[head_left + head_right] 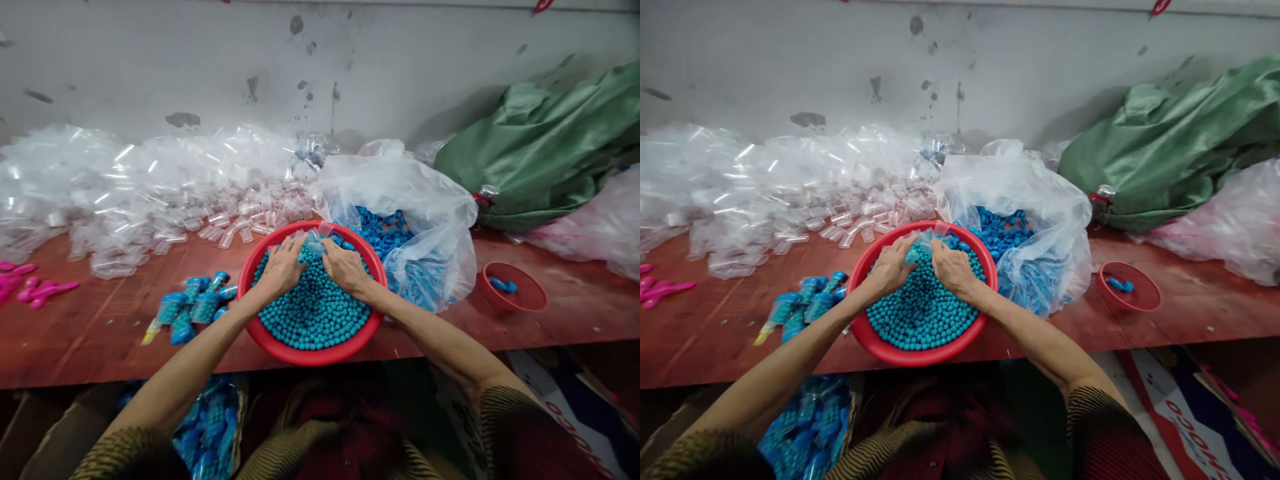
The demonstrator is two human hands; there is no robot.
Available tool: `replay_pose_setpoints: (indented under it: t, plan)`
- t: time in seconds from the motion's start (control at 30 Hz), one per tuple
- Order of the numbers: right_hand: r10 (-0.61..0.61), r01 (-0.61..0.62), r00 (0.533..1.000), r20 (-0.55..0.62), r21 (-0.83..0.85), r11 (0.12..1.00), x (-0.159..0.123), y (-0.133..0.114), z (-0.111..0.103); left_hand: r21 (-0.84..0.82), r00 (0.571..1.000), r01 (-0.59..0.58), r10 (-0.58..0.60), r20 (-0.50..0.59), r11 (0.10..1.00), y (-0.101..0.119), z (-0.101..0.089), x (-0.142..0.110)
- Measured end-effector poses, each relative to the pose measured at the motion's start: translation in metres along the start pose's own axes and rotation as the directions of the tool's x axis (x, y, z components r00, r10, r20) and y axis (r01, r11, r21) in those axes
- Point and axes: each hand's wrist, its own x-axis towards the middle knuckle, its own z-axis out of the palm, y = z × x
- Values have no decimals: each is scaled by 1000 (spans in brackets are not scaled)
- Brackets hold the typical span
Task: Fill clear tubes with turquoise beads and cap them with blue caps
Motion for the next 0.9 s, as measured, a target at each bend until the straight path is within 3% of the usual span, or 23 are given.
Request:
replay_pose_setpoints:
  t: [0.1, 0.17, 0.23, 0.33, 0.4, 0.5, 0.63, 0.8, 0.9]
  plan:
    - [-40, 16, 998, 54, 388, 922, -25, 2, 4, -199, 996, -39, 54, 73, 979, 16, 8, -23]
    - [-103, -15, 980, 169, 582, 813, -38, -1, 11, -265, 986, 70, -25, 168, 962, 18, 12, -37]
    - [-183, -27, 949, 259, 641, 767, -46, -3, 17, -251, 952, 172, -95, 292, 953, 17, 15, -47]
    - [-279, 89, 918, 280, 542, 836, -41, 2, 13, -138, 886, 246, -165, 434, 959, 16, 13, -52]
    - [-210, 114, 950, 230, 371, 922, -28, 11, 5, -94, 859, 320, -246, 448, 943, 19, 15, -47]
    - [-20, 13, 995, 100, 72, 997, -1, 30, -7, -156, 842, 439, -344, 416, 885, 31, 28, -29]
    - [-35, 50, 992, 120, -123, 991, 25, 45, -3, -294, 826, 504, -354, 438, 812, 44, 54, -1]
    - [-54, 73, 977, 204, -84, 994, 18, 46, 10, -487, 741, 625, -267, 616, 610, 35, 57, 7]
    - [-19, 41, 973, 229, -90, 995, 8, 47, 8, -645, 723, 680, -172, 669, 347, 25, 47, -4]
